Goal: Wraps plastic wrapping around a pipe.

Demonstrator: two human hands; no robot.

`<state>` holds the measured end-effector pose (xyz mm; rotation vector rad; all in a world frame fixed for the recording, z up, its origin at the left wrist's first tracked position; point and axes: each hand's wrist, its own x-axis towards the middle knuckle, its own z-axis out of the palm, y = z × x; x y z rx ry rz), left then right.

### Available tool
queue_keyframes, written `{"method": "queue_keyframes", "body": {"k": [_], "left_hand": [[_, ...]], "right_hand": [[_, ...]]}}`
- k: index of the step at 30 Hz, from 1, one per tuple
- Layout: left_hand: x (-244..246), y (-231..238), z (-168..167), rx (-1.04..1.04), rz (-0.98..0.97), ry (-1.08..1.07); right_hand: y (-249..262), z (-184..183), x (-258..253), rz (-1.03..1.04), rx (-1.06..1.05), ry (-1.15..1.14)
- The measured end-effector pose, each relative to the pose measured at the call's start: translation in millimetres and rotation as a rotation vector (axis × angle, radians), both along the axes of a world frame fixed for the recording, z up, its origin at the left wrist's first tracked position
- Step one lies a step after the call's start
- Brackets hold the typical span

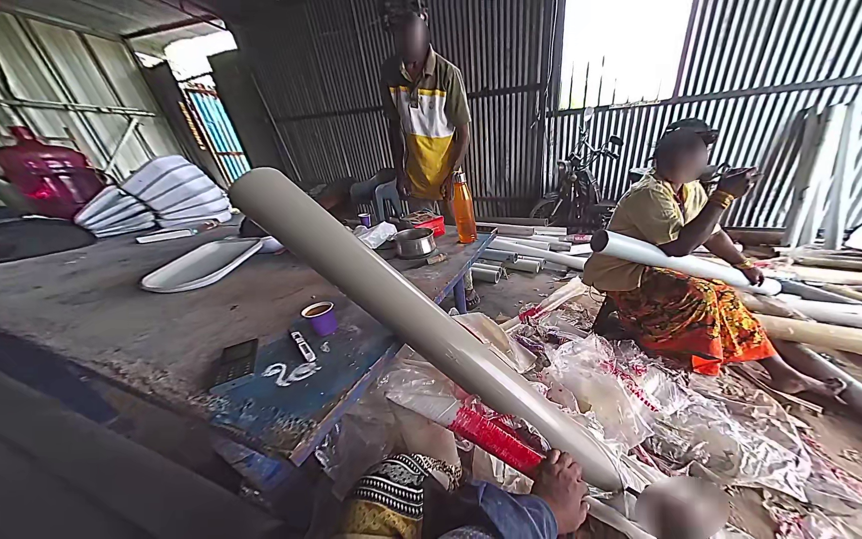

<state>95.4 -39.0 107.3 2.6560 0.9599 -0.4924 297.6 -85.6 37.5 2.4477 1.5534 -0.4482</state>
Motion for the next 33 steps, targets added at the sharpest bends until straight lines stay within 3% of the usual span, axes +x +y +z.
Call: {"method": "queue_keyframes", "body": {"k": [5, 10, 11, 13, 18, 20, 33], "left_hand": [[4, 11, -41, 0.057, 0.026, -0.11], [-1, 3, -8, -0.01, -0.005, -0.042], [-1, 3, -6, -0.018, -0.002, -0.046], [-1, 4, -8, -0.011, 0.002, -0.05], [2, 9, -29, 0.012, 0.027, -0.108], [2, 12, -39, 0.032, 0.022, -0.12], [-4, 6, -30, 0.021, 0.005, -0.131]], "right_hand": [[3, -9, 5, 0.009, -0.047, -0.021], [-5, 6, -3, 0.034, 0.001, 0.041], [-3, -6, 2, 0.044, 0.044, 0.032], [0, -19, 6, 0.048, 0.072, 0.0], [-3, 12, -2, -0.032, -0.039, 0.081], [1, 7, 6, -0.094, -0.018, 0.115], [2, 20, 26, -0.2, 0.014, 0.225]]}}
